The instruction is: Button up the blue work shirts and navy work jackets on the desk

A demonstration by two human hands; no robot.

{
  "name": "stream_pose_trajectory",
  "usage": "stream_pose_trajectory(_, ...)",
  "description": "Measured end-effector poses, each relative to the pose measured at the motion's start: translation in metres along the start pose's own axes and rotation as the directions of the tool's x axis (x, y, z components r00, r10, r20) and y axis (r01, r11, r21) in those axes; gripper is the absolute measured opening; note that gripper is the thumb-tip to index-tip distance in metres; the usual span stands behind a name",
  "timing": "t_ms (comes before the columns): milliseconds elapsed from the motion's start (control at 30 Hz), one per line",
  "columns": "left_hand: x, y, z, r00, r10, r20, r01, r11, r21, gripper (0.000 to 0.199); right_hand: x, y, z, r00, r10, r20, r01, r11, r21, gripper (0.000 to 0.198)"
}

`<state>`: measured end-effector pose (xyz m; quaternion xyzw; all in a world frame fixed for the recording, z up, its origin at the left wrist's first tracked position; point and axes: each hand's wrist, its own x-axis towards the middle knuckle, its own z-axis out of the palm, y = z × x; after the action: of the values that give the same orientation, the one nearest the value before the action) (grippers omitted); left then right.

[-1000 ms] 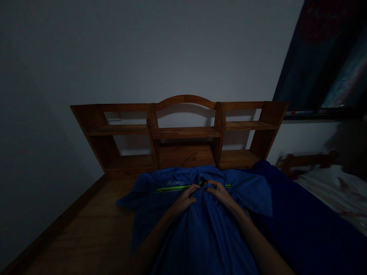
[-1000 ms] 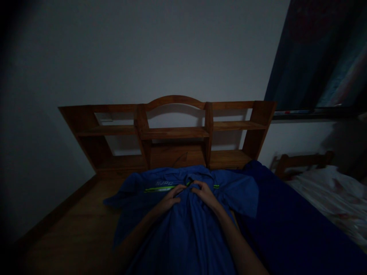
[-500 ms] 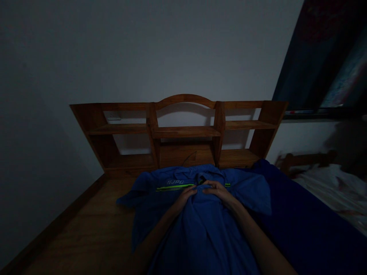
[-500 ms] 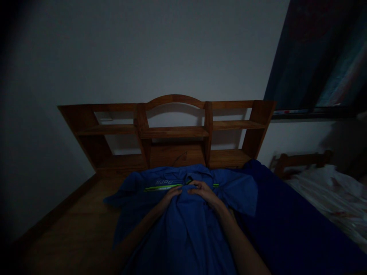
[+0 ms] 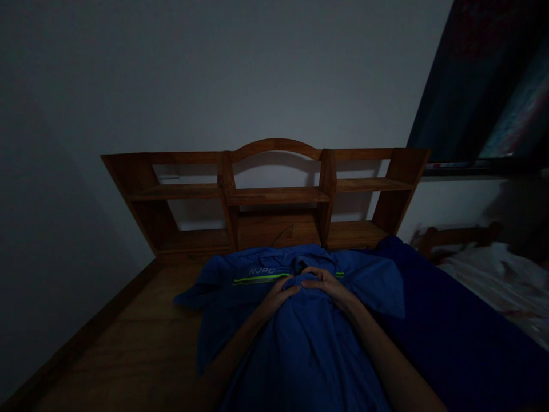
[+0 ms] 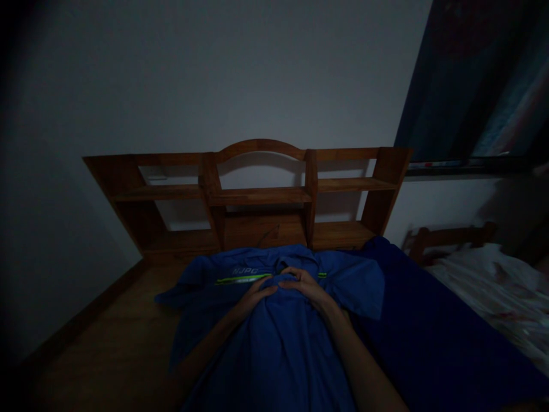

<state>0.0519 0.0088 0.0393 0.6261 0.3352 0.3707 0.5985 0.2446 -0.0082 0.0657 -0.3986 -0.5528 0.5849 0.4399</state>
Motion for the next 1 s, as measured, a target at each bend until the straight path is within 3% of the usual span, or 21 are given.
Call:
stream_pose_trajectory(367,0.004,-0.003,0.007,0.975,0.217,-0.055,-0.200,0.955,0.219,0.030,0.002,0.004,-0.004,0.999,-0.029,0.022,0.032,0.990,-0.135,0.036)
stream_pose_trajectory(533,0.006,-0.005,0.000,0.992,0.124,-0.011,-0.121,0.980,0.158,0.027,-0.001,-0.001,-0.001,0.997,-0.031,0.068,0.042,0.985,-0.165,0.035)
stream_pose_trajectory(767,0.011,-0.016,-0.004,0.998,-0.060,0.020,0.063,0.987,-0.145,0.024,-0.003,0.000,0.000,0.992,0.041,0.123,-0.031,0.996,-0.083,0.038)
stream_pose_trajectory(1000,0.012,-0.018,-0.004,0.999,-0.034,0.038,0.041,0.979,-0.199,0.022,-0.004,0.003,-0.001,0.988,0.076,0.138,-0.074,0.997,-0.021,0.039)
